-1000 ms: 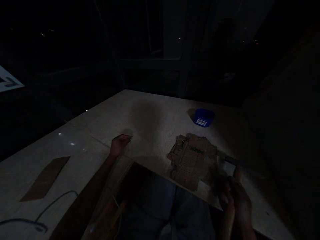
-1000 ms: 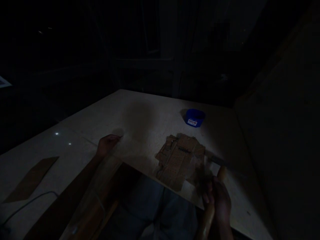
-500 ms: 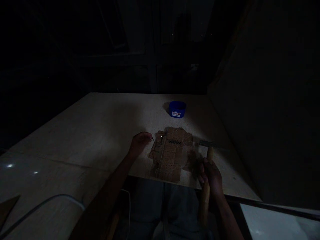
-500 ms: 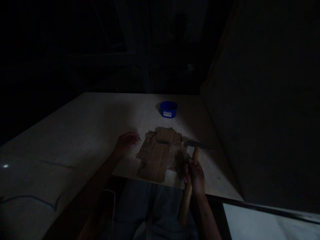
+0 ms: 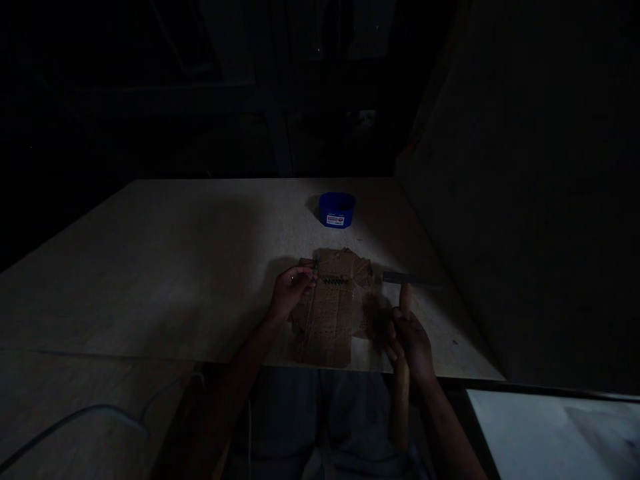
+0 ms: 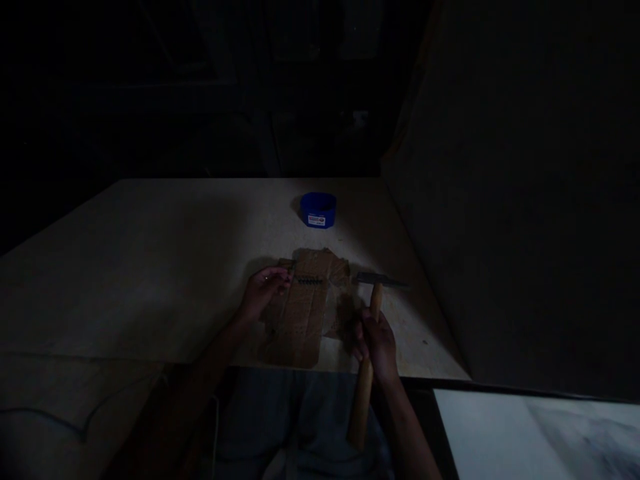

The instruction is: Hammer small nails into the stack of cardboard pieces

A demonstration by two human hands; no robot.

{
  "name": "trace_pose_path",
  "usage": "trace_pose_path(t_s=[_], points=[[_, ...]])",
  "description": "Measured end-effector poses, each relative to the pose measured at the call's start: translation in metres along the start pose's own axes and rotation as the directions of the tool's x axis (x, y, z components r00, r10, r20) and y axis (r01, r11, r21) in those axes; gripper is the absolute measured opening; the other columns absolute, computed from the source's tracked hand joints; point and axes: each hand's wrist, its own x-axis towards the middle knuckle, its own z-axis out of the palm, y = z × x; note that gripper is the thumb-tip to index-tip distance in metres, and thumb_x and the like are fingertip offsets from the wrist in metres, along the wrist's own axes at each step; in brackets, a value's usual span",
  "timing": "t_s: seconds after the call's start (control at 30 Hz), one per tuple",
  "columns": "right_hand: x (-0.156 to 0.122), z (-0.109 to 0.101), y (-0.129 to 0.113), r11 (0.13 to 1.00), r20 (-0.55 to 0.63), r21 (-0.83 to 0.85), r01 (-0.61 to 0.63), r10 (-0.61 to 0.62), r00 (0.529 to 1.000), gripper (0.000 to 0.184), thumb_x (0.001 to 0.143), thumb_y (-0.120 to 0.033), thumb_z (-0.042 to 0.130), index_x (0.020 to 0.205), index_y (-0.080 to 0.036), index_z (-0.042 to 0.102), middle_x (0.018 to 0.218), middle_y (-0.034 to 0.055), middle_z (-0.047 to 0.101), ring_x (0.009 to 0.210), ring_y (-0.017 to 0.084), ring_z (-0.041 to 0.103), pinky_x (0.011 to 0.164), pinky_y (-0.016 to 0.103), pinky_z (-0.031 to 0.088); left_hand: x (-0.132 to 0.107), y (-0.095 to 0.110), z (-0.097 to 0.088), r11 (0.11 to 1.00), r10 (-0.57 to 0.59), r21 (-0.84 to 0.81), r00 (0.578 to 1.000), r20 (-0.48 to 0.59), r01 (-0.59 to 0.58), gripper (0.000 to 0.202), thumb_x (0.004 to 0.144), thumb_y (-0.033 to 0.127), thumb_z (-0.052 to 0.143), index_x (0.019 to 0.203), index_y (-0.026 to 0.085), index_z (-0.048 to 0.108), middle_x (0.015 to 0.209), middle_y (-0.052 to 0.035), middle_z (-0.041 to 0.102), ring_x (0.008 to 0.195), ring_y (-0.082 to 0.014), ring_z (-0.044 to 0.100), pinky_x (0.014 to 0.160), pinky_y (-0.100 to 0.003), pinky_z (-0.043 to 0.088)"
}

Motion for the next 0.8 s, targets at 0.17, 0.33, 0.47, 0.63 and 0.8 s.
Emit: trace_pose_path(t_s=[0.17, 0.33, 0.47, 0.63, 0.8], points=[[0.001, 0.003, 0.000, 1.000, -0.008, -0.019, 0.024, -0.024, 1.000, 0.039, 0.081, -0.052, 0.073, 0.075, -0.022, 0.048, 0.046, -0.0096, 0.045, 0.029, 0.005, 0.029, 0.029, 0.018, 0.029, 0.006, -0.007, 0.001, 0.997, 0.029, 0.064, 0.999, 0.039, -0.031, 0.039, 0.073, 0.050, 0.073, 0.094, 0.017, 0.070, 0.096, -0.0094, 0.078, 0.080, -0.0201, 0.073, 0.062, -0.028, 0.056], [0.000, 0.004, 0.003, 0.998, -0.015, -0.057, 0.023, -0.024, 1.000, 0.040, 0.081, -0.053, 0.073, 0.076, -0.022, 0.048, 0.048, -0.0094, 0.047, 0.029, 0.004, 0.029, 0.029, 0.018, 0.030, 0.005, -0.008, 0.006, 0.978, 0.143, 0.148, 0.989, 0.047, -0.149, 0.030, 0.078, 0.043, 0.071, 0.094, 0.018, 0.073, 0.094, -0.0080, 0.079, 0.086, -0.0211, 0.074, 0.075, -0.032, 0.059], [-0.001, 0.007, 0.004, 0.996, -0.026, -0.082, 0.034, -0.037, 0.999, 0.040, 0.083, -0.053, 0.072, 0.076, -0.022, 0.048, 0.050, -0.0090, 0.049, 0.029, 0.003, 0.029, 0.028, 0.016, 0.030, 0.002, -0.011, 0.005, 0.898, 0.305, 0.307, 0.949, 0.080, -0.314, 0.021, 0.085, 0.037, 0.067, 0.093, 0.021, 0.076, 0.095, -0.0042, 0.079, 0.091, -0.0202, 0.074, 0.085, -0.033, 0.059], [0.000, 0.009, 0.002, 0.997, -0.052, -0.066, 0.033, -0.037, 0.998, 0.039, 0.082, -0.052, 0.073, 0.080, -0.022, 0.049, 0.052, -0.0092, 0.051, 0.030, 0.003, 0.029, 0.028, 0.016, 0.030, 0.001, -0.019, 0.003, 0.796, 0.438, 0.392, 0.886, 0.151, -0.461, 0.019, 0.090, 0.034, 0.062, 0.096, 0.024, 0.077, 0.097, -0.0023, 0.079, 0.091, -0.0192, 0.074, 0.085, -0.032, 0.060], [0.002, 0.005, 0.004, 0.993, -0.063, -0.105, 0.044, -0.050, 0.997, 0.040, 0.081, -0.054, 0.073, 0.077, -0.023, 0.048, 0.052, -0.0085, 0.051, 0.030, 0.003, 0.029, 0.027, 0.016, 0.030, 0.002, -0.024, 0.002, 0.738, 0.517, 0.403, 0.837, 0.178, -0.542, 0.018, 0.092, 0.031, 0.061, 0.097, 0.024, 0.077, 0.098, -0.0022, 0.079, 0.090, -0.0181, 0.075, 0.084, -0.031, 0.061]])
